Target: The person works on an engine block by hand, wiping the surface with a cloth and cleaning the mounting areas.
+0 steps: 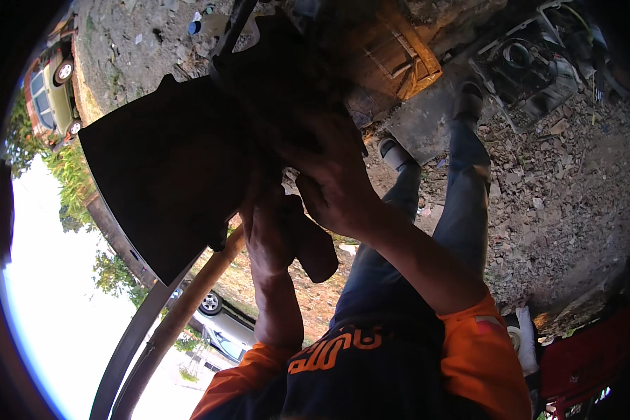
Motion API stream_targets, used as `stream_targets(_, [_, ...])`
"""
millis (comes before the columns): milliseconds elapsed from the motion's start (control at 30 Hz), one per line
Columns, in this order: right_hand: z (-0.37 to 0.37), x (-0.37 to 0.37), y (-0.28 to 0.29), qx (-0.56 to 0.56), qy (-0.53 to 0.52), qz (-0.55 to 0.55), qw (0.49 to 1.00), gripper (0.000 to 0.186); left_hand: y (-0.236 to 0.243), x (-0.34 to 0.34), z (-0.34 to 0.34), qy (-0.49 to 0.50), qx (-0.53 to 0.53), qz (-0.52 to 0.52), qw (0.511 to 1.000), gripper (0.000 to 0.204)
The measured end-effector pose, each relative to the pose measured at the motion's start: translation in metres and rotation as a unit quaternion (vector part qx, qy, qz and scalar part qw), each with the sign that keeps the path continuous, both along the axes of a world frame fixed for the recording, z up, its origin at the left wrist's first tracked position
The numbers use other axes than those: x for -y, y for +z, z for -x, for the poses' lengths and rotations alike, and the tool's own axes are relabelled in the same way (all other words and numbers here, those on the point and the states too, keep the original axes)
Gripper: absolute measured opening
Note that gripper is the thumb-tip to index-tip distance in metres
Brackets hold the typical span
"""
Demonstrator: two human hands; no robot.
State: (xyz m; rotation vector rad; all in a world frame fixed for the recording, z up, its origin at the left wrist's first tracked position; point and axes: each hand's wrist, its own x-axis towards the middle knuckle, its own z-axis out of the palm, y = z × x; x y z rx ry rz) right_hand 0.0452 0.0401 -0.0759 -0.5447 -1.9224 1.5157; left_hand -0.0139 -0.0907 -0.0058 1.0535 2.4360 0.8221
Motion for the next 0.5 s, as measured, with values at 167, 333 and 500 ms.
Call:
stream_targets(167, [0.039,-0.023,0.008,-0.006,0.011,0.023,1.000,0.052,0.000,0.005,-0.005,0.126,0.140,0.010,0.982,0.033])
stream_targets(333, [0.010,-0.012,0.002,-0.033,0.016,0.076,0.996,0.050,0.000,-0.002,0.001,-0.042,-0.052,-0.006,0.998,0.033])
stream_targets(500, [0.012,-0.001,0.004,-0.035,-0.009,0.048,0.998,0.054,-0.002,0.002,-0.001,0.090,0.139,-0.044,0.985,0.034])
